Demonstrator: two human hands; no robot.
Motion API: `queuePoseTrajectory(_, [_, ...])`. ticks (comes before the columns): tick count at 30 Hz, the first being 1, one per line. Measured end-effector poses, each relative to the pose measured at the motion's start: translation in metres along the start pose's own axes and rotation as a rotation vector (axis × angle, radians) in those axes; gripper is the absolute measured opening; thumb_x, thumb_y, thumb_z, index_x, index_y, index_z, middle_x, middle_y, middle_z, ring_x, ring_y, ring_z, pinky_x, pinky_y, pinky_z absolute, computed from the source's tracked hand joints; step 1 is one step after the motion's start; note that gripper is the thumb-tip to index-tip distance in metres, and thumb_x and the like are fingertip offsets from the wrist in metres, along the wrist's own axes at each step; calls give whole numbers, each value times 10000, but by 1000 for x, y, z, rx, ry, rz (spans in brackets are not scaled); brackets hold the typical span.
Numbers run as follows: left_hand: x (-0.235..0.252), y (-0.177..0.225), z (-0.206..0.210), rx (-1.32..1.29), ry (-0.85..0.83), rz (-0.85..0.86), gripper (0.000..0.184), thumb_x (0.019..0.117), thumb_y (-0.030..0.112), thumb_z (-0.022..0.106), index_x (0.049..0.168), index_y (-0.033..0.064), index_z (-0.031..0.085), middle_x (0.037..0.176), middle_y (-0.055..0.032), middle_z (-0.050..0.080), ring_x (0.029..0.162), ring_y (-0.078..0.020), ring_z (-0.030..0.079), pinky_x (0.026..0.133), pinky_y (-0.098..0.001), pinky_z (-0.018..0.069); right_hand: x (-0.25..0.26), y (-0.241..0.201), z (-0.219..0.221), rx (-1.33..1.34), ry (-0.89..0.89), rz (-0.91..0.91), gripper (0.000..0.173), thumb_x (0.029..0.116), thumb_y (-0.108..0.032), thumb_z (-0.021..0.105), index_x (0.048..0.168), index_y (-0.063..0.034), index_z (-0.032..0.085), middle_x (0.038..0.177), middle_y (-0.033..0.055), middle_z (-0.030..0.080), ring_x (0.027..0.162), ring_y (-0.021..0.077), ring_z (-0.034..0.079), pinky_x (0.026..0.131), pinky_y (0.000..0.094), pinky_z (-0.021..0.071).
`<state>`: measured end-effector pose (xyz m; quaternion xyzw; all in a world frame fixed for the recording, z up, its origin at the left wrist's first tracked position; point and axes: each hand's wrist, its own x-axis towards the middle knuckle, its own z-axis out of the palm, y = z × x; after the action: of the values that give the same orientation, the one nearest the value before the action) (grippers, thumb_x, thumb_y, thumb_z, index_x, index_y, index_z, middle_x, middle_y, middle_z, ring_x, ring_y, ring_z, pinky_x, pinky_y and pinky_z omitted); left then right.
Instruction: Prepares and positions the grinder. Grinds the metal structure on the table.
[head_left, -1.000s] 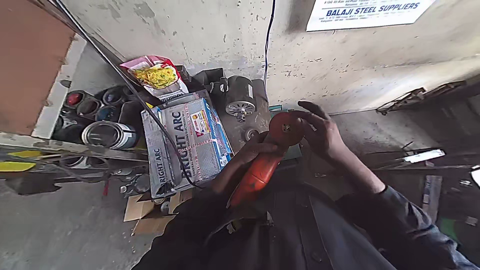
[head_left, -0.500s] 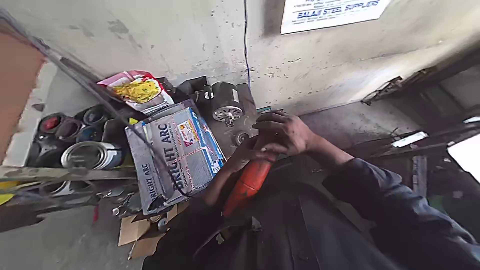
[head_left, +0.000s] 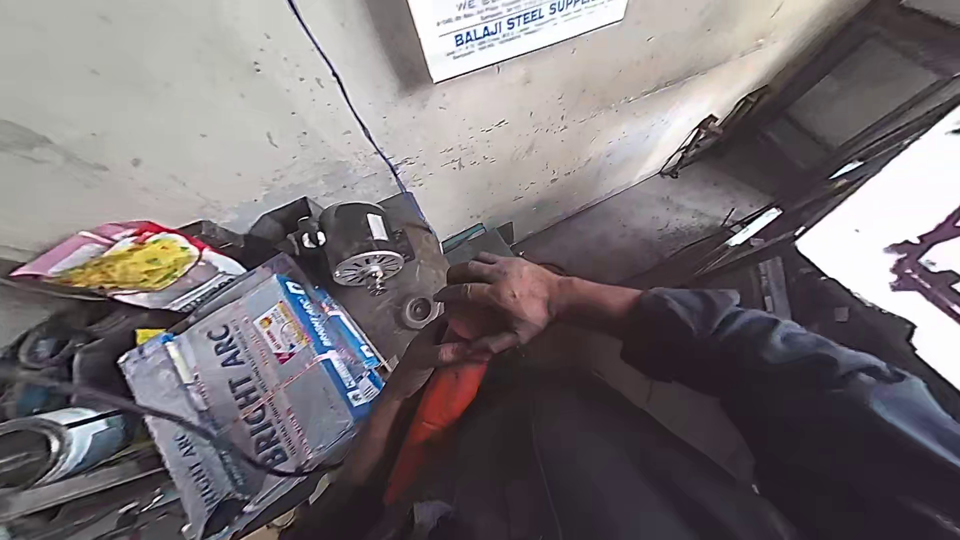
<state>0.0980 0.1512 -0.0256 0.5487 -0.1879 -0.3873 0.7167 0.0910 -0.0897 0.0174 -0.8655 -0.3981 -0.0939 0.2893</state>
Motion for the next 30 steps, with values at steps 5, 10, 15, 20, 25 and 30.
queuePoseTrajectory(5, [33, -36, 47, -163, 58, 68, 461, 824, 270, 842, 1236, 128, 693, 1108, -11, 757, 1022, -88, 716, 952, -293, 582, -50, 39, -14, 74, -56, 77, 765, 859, -673, 588, 1393, -128, 636, 1356, 171, 638, 1199, 358, 611, 967, 486, 514])
queuePoseTrajectory(10, [97, -57, 124, 82, 228, -64, 676, 683, 388, 924, 1216, 78, 646, 1031, 11, 751, 959, -68, 715, 905, -274, 593, -122, 82, -58, 108, -114, 168, 774, 839, -669, 633, 1402, -137, 619, 1376, 206, 612, 1186, 405, 602, 917, 528, 526])
queuePoseTrajectory(15, [145, -52, 200, 228, 389, -271, 587, 691, 240, 890, 1188, 29, 659, 991, -44, 764, 913, -119, 740, 846, -300, 626, -181, 124, -83, 205, -168, 230, 757, 832, -662, 665, 1405, -170, 625, 1413, 176, 602, 1248, 393, 588, 975, 536, 519])
queuePoseTrajectory(20, [140, -17, 231, 680, 248, -795, 674, 860, 430, 811, 1341, 10, 596, 1167, -179, 696, 1076, -273, 682, 975, -510, 544, -186, 146, -114, 393, -356, 399, 813, 893, -637, 664, 1507, -128, 506, 1473, 165, 536, 1339, 314, 535, 1095, 525, 451])
queuePoseTrajectory(25, [118, -22, 213, 312, 516, -576, 496, 902, 420, 753, 1219, 53, 651, 977, -32, 716, 857, -104, 693, 812, -334, 600, -206, 188, -74, 1238, -195, 760, 760, 944, -415, 717, 1528, -36, 413, 1396, 128, 612, 1213, 205, 646, 1025, 388, 558])
queuePoseTrajectory(30, [161, 4, 189, 48, 636, -66, 433, 884, 302, 764, 1174, 0, 653, 1000, -63, 742, 908, -132, 725, 860, -332, 620, -152, 164, -71, 1519, -286, 554, 655, 880, -519, 753, 1312, -63, 569, 1185, -9, 703, 1127, 85, 654, 1015, 304, 539])
